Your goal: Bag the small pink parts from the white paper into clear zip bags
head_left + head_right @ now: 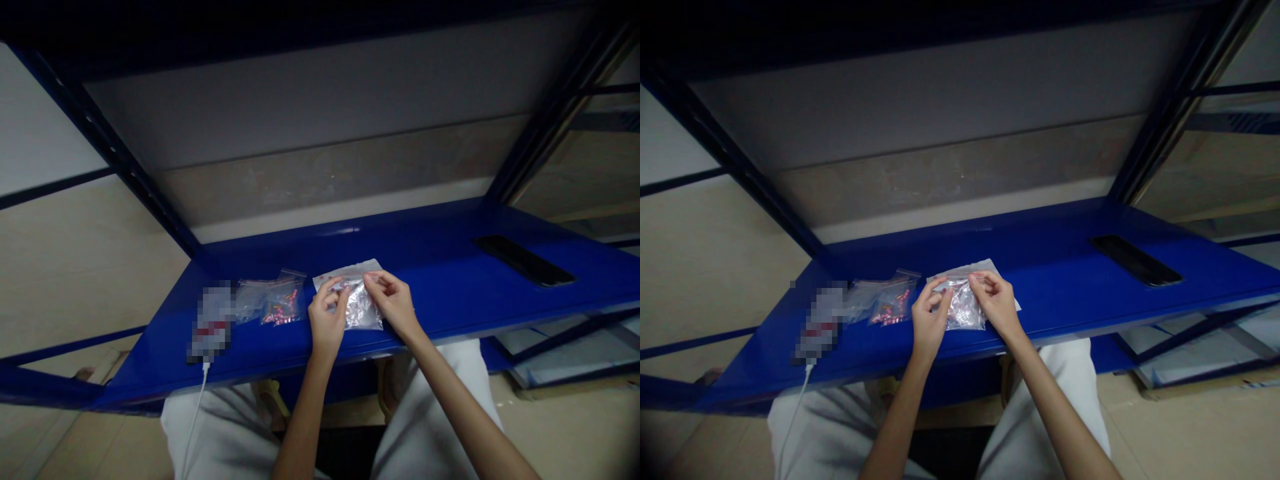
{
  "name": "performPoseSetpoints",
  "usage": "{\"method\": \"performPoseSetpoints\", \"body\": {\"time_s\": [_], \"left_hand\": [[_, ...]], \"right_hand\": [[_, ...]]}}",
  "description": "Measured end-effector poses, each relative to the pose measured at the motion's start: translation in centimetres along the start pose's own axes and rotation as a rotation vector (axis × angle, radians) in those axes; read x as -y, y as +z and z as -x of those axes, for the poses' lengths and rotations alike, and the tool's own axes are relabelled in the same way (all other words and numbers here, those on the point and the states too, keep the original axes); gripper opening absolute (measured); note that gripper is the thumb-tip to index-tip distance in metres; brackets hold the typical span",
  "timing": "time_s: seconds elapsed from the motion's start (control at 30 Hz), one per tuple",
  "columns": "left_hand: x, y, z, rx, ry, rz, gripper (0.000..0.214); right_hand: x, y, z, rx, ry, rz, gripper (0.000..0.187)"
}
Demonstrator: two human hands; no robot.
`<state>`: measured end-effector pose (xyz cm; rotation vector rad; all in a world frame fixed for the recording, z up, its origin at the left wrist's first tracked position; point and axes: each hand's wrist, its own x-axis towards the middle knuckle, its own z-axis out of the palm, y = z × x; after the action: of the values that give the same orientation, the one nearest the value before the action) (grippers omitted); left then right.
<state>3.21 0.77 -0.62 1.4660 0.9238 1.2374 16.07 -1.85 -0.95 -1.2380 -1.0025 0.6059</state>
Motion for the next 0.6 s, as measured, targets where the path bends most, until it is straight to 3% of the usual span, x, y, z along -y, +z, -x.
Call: {"method": "performPoseSetpoints", "body": {"time_s": [0.27, 0.6], "left_hand": [[0.47, -0.38, -0.23, -0.128, 0.123, -0.13, 0.021], [0.14, -0.59, 0.06, -0.114, 0.194, -0.261, 0.022]], "right_hand": [[0.65, 0.06, 0.33, 0.172, 0.025, 0.042, 0.029], [0.79, -0.07, 0.39, 0.202, 0.024, 0.054, 0.024]]}}
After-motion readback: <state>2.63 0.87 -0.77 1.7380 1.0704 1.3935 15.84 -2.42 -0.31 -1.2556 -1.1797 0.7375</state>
